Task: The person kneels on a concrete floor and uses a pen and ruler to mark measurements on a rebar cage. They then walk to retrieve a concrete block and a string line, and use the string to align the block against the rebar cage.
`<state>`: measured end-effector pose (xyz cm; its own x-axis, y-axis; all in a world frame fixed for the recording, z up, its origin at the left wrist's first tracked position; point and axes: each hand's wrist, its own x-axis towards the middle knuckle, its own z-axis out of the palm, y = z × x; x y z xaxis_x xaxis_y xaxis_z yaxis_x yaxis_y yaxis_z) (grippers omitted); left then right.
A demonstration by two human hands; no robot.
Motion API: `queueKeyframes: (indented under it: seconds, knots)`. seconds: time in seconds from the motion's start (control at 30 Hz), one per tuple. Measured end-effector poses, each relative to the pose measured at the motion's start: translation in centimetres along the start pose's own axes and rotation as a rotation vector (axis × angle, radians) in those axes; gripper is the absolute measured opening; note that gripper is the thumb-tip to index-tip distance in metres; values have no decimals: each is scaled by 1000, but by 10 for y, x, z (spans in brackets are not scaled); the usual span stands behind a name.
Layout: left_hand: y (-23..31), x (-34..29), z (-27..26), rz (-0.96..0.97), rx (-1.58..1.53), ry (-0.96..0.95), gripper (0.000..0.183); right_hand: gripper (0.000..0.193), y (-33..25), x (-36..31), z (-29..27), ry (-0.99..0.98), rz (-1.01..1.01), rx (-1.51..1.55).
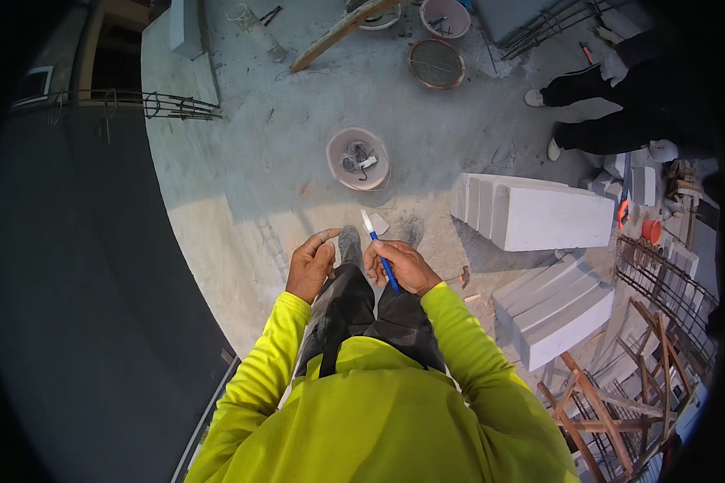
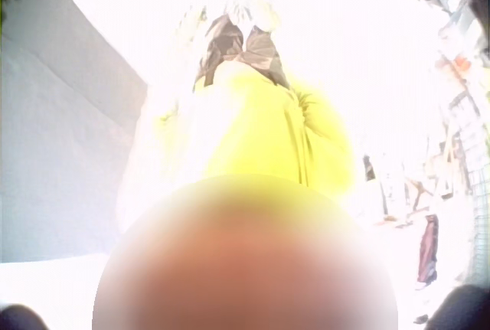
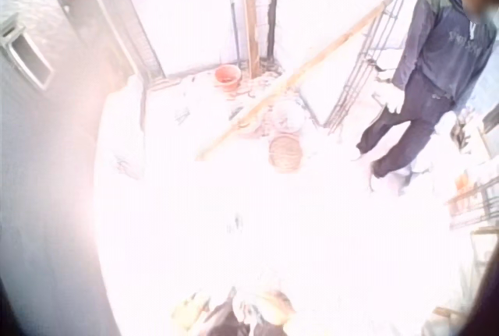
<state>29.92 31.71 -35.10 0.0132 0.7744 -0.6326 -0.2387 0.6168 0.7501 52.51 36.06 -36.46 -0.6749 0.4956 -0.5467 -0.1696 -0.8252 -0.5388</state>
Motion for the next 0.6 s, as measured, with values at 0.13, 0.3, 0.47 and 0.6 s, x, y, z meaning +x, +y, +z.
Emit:
queueKeyframes:
  seconds: [0.13,0.3,0.47,0.6]
  knots:
    - [63,6,45,-118,-183,-216,23,44,-43,-41,48,-37,35,-156]
    - [96,-22,63,11,-57,-130,16,43,-76,-75,88,82,-46,-437]
    - [124,-34,64,171,-274,24,16,40,-98,-96,103,154,-291,-935]
    - [172,-21,23,238,-417,142,14,43,-100,-119,112,198,-335,-608]
